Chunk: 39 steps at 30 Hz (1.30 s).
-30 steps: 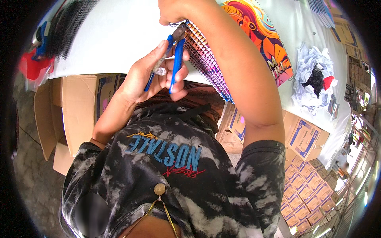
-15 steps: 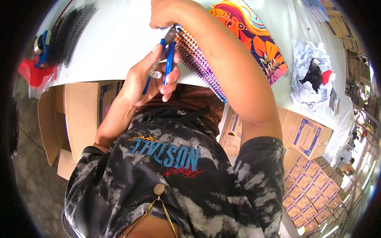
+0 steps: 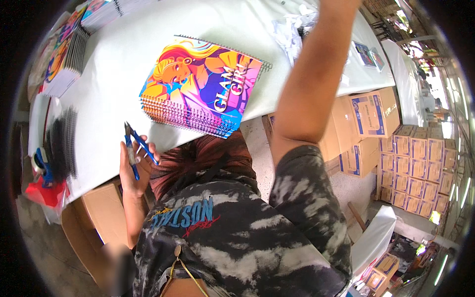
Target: The person assembles spiral-bound notebooks by inserting metal wire coils into the punched holes of the covers. They handle each notebook individually, aligning the coil, and then use pliers to crimp the ends of the coil to secure it. The finished notebooks are stacked on the table.
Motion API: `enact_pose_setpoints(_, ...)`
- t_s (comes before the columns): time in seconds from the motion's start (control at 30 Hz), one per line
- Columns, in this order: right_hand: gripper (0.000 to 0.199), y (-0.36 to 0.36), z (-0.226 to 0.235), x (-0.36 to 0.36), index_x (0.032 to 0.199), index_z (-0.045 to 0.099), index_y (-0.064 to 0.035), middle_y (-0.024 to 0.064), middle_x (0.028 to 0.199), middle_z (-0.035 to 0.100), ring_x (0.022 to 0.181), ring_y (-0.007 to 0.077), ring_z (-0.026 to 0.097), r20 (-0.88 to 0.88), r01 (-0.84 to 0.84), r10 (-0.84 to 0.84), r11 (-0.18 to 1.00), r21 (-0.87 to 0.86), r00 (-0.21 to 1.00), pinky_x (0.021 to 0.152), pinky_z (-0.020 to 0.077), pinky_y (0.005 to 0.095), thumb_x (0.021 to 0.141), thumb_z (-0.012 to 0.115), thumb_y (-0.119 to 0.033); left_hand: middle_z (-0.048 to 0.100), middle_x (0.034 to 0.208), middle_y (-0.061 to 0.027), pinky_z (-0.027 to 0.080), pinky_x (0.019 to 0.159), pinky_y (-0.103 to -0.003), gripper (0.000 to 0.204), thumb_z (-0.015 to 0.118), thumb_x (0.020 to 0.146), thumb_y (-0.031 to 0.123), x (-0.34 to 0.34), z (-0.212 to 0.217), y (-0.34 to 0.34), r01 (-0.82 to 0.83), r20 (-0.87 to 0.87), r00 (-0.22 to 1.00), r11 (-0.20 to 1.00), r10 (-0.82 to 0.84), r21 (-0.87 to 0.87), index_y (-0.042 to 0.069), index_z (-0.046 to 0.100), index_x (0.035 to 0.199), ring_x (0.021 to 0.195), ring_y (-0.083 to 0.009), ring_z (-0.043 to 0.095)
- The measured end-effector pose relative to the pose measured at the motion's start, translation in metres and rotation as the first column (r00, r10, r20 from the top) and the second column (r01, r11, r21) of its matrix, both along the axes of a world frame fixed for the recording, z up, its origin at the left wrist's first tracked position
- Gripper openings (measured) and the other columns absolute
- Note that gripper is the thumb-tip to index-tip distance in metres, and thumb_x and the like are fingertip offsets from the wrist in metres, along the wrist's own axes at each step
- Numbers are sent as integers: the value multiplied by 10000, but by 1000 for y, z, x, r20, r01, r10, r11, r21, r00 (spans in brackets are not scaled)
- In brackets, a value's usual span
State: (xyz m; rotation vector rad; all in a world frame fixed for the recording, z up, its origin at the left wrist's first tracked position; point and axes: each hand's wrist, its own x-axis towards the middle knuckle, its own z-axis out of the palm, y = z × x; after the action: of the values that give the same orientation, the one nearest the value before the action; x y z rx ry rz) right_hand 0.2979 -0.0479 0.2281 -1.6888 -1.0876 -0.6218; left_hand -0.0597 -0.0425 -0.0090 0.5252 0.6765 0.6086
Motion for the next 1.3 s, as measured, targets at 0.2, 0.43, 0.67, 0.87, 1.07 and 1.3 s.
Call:
enact_pose_setpoints(0.2,451,-67,-93,217,892,703,-49,134,855,681,814,244,649,4,545,-564,797,-260,826,785,477,314,718,699,-465,541,871,-112,440,662,-336,556,317,931,543,0,-7,2,75,32,997,997,-75,-11,50,488,1123,754,-231,544)
enact_pose_setpoints(0.43,372,-17,-109,160,1033,637,-33,124,984,646,900,209,606,-86,-115,102,981,-159,991,822,452,311,805,633,-327,533,941,-126,475,763,-407,528,345,929,492,6,14,-4,28,70,997,999,-26,-24,45,445,1191,816,-256,559)
enact_pose_setpoints(0.67,508,50,-138,-76,1135,604,-130,77,1164,597,1178,256,481,-86,-694,840,380,-612,536,1042,274,430,743,673,-446,551,980,-125,491,777,-426,513,348,935,452,20,29,7,144,236,962,990,-139,-1,20,445,1195,866,-252,575)
enact_pose_setpoints(0.87,355,49,-178,-101,1048,637,-191,36,1085,612,1150,217,476,-199,-642,840,211,-737,505,1090,161,445,742,656,-368,551,996,-150,495,771,-427,613,315,919,525,27,22,12,312,349,891,950,-290,-8,12,421,1238,887,-266,574)
enact_pose_setpoints(1.07,297,53,-173,-105,1045,639,-188,34,1045,625,1099,209,491,-227,-681,869,157,-715,439,1082,148,437,776,618,-314,543,959,-147,507,775,-431,597,272,938,512,28,20,25,383,423,848,920,-318,-78,5,429,1211,844,-264,575)
enact_pose_setpoints(1.3,317,53,-176,-106,1038,630,-181,7,1027,628,1050,208,512,-199,-668,884,157,-727,423,1066,175,428,756,643,-324,538,719,-93,464,685,-321,461,408,947,425,28,44,17,571,-782,614,626,106,532,-6,485,1091,695,-211,570)
